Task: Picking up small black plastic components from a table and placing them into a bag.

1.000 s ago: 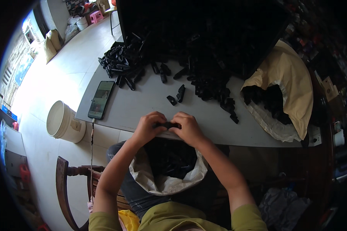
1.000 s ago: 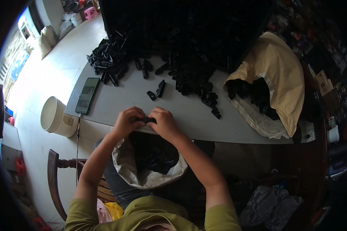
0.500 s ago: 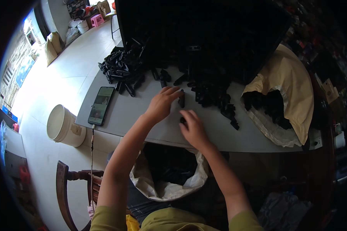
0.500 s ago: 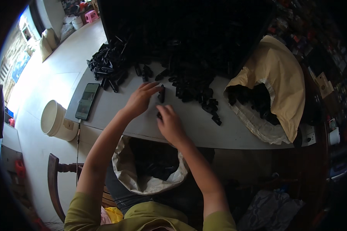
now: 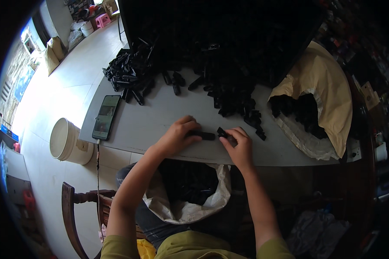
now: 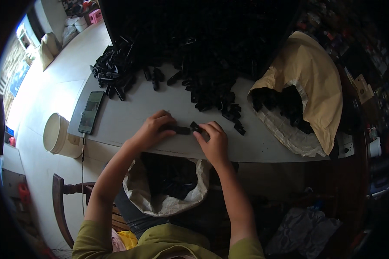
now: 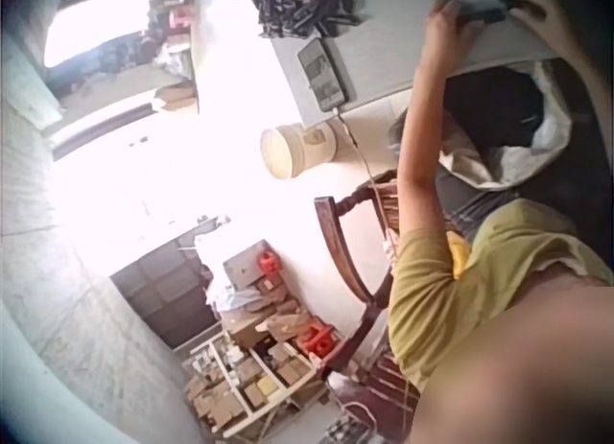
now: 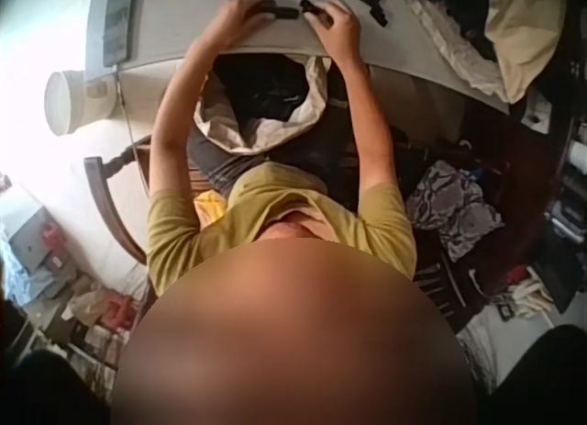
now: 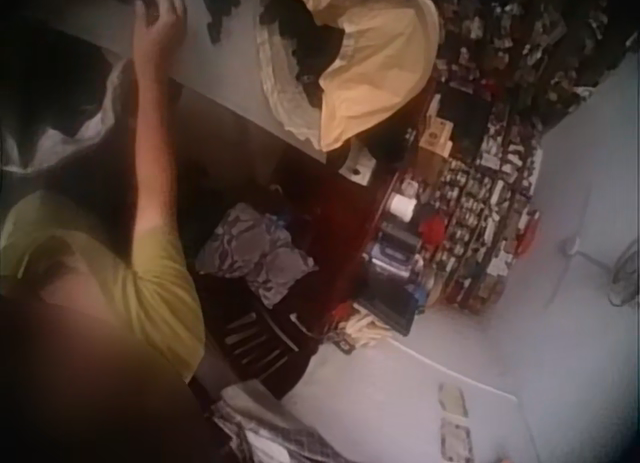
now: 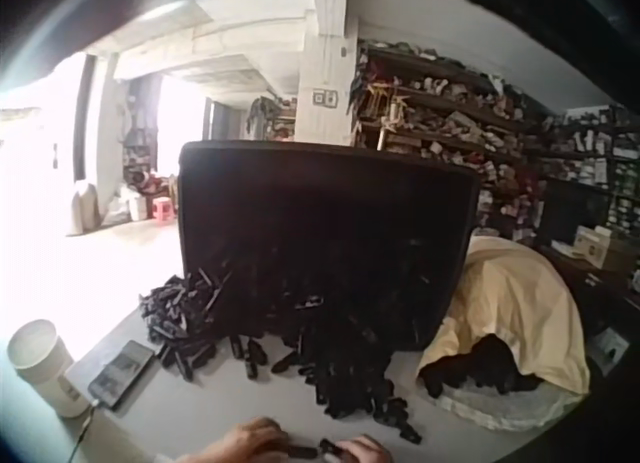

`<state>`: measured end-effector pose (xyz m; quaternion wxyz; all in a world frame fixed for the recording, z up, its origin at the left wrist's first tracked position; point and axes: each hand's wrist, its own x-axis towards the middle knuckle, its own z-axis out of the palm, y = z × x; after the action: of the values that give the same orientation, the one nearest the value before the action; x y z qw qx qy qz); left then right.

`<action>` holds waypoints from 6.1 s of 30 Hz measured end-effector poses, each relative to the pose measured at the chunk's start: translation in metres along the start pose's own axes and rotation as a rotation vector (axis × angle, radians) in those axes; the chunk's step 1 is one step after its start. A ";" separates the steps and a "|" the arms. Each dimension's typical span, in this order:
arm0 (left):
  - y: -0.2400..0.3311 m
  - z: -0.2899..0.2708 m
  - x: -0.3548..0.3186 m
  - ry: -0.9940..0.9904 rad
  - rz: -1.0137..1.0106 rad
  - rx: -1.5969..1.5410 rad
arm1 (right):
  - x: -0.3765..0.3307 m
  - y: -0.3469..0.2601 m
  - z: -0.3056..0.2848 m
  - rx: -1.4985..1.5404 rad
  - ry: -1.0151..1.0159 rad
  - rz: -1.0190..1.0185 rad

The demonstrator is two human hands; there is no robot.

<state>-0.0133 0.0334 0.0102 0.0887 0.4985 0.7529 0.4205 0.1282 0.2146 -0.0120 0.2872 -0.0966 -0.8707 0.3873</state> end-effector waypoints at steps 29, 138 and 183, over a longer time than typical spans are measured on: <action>-0.066 -0.006 0.126 0.264 -0.311 0.635 | -0.028 0.017 -0.076 -0.530 0.203 0.113; 0.000 0.006 -0.016 0.017 0.130 0.198 | 0.010 0.006 -0.001 0.473 -0.034 0.423; -0.006 0.008 -0.021 -0.023 0.124 -0.156 | 0.019 -0.047 -0.027 -0.483 -0.643 -0.243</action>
<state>-0.0028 0.0196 -0.0055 0.1097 0.5407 0.6844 0.4767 0.1308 0.2066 0.0442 0.0137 0.0682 -0.9868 0.1459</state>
